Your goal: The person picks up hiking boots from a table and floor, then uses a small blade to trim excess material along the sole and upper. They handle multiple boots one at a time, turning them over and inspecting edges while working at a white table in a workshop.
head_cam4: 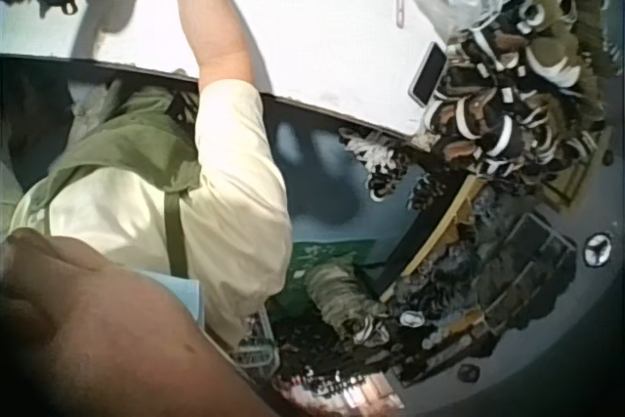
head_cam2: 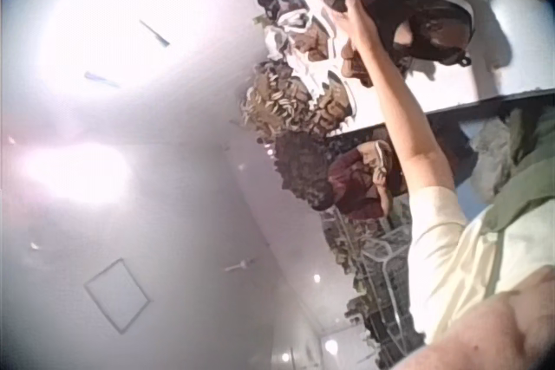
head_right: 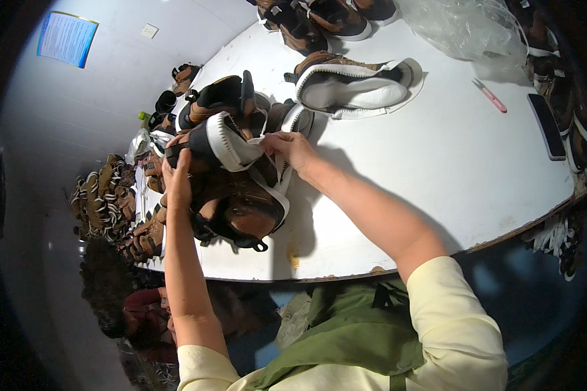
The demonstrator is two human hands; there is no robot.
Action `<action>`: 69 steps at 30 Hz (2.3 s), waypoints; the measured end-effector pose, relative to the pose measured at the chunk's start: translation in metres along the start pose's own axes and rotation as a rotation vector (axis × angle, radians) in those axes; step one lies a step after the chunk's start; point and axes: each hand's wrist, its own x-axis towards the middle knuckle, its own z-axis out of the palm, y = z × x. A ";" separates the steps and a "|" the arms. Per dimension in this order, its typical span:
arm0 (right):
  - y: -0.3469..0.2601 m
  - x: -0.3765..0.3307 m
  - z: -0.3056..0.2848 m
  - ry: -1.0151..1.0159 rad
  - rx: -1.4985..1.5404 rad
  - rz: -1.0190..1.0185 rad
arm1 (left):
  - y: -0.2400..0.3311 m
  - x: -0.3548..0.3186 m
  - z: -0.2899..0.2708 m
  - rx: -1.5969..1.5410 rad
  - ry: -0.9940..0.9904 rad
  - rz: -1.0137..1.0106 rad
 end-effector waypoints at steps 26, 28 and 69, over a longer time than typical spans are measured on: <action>-0.018 -0.037 0.021 0.211 -0.349 0.111 | -0.010 -0.009 0.005 0.042 -0.046 -0.001; -0.014 -0.023 0.033 0.209 -0.298 0.275 | -0.009 -0.011 0.006 0.024 -0.046 0.003; -0.165 -0.287 -0.241 -0.031 0.299 -0.421 | -0.035 -0.009 0.027 0.189 0.025 0.181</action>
